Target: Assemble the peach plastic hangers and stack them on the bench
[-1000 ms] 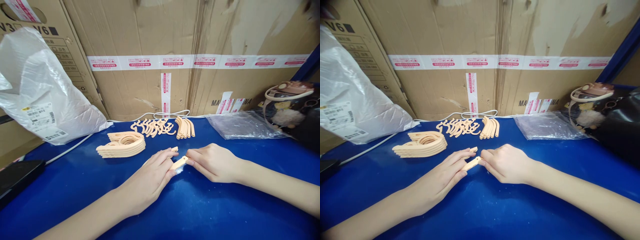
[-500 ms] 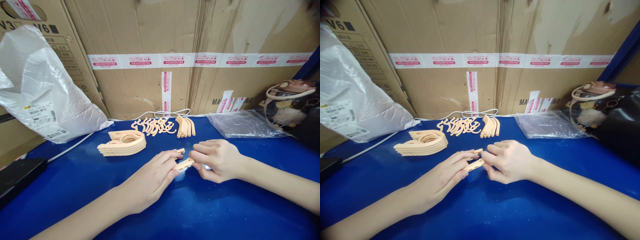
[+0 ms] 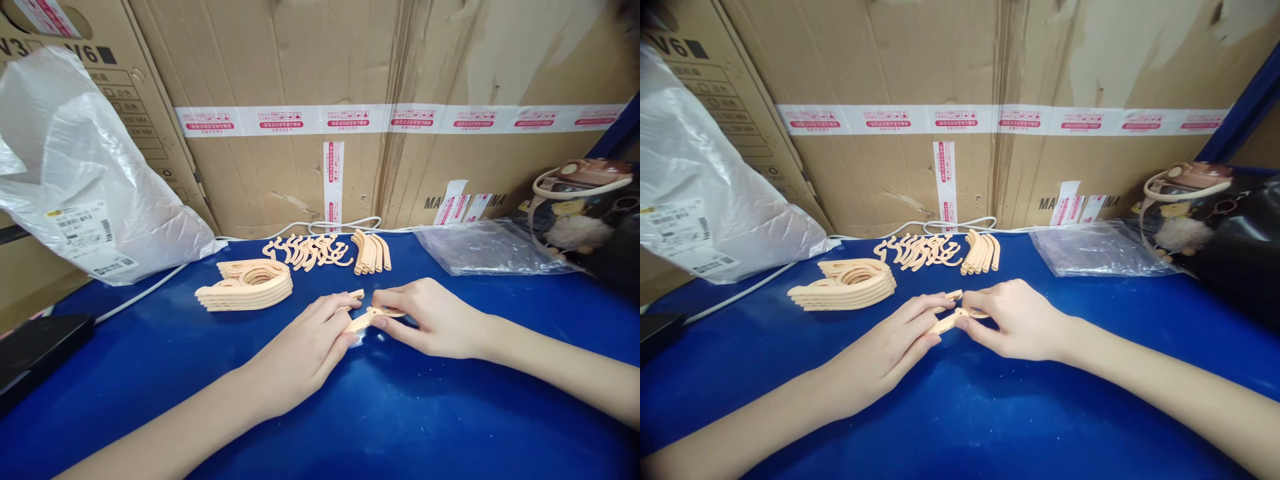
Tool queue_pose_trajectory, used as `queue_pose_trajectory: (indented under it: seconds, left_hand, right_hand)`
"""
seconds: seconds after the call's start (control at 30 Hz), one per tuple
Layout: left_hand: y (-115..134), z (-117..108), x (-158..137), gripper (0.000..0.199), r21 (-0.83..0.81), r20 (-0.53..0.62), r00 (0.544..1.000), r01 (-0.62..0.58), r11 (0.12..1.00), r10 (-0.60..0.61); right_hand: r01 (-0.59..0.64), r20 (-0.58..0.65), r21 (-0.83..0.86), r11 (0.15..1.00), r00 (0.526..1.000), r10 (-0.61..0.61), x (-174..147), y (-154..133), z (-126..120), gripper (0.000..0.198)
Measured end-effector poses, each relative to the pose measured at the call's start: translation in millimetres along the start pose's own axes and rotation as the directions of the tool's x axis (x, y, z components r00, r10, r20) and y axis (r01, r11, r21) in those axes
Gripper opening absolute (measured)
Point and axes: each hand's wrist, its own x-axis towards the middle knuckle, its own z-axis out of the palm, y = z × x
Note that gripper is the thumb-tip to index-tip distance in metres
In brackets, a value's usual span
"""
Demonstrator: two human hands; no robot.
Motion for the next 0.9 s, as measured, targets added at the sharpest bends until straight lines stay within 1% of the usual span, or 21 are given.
queue_pose_trajectory:
  seconds: [0.07,0.13,0.33,0.43,0.53,0.6,0.77,0.9]
  left_hand:
    - [-0.2,1.2,0.6,0.026,0.020,-0.004,1.000,0.015,1.000,-0.015]
    - [0.4,2.0,1.3,0.026,0.032,-0.003,0.999,0.035,0.999,-0.035]
    - [0.3,2.5,1.2,0.025,0.042,0.000,0.998,0.061,0.997,-0.061]
    - [-0.3,2.1,-0.1,0.027,0.024,0.007,0.998,0.065,0.998,-0.065]
    - [0.6,1.7,-1.1,0.028,-0.003,0.014,0.997,0.078,0.997,-0.078]
    - [1.7,1.1,-1.1,0.029,-0.018,0.022,0.996,0.090,0.996,-0.089]
    - [2.4,-2.4,0.5,0.030,-0.035,0.039,0.996,0.087,0.996,-0.086]
    - [2.2,-4.2,0.5,0.029,-0.017,0.056,0.996,0.067,0.998,-0.066]
  right_hand:
    - [-0.046,0.017,0.028,0.999,0.999,0.045,0.5,-0.1,-1.1,0.033]
    - [-0.061,0.037,0.048,0.997,0.998,0.059,0.8,0.8,-1.3,0.033]
    - [-0.056,0.088,0.130,0.990,0.995,0.045,2.9,3.4,2.0,0.033]
    - [-0.055,0.086,0.125,0.991,0.995,0.044,3.1,3.5,3.7,0.034]
    - [-0.064,0.069,0.027,0.998,0.996,0.062,1.9,4.1,4.9,0.036]
    - [-0.045,0.052,-0.061,0.997,0.998,0.048,0.6,4.9,5.8,0.037]
    - [0.046,-0.017,-0.242,0.969,0.999,-0.052,-1.4,6.6,7.4,0.039]
    - [0.121,-0.052,-0.349,0.929,0.988,-0.148,-0.9,8.4,7.8,0.039]
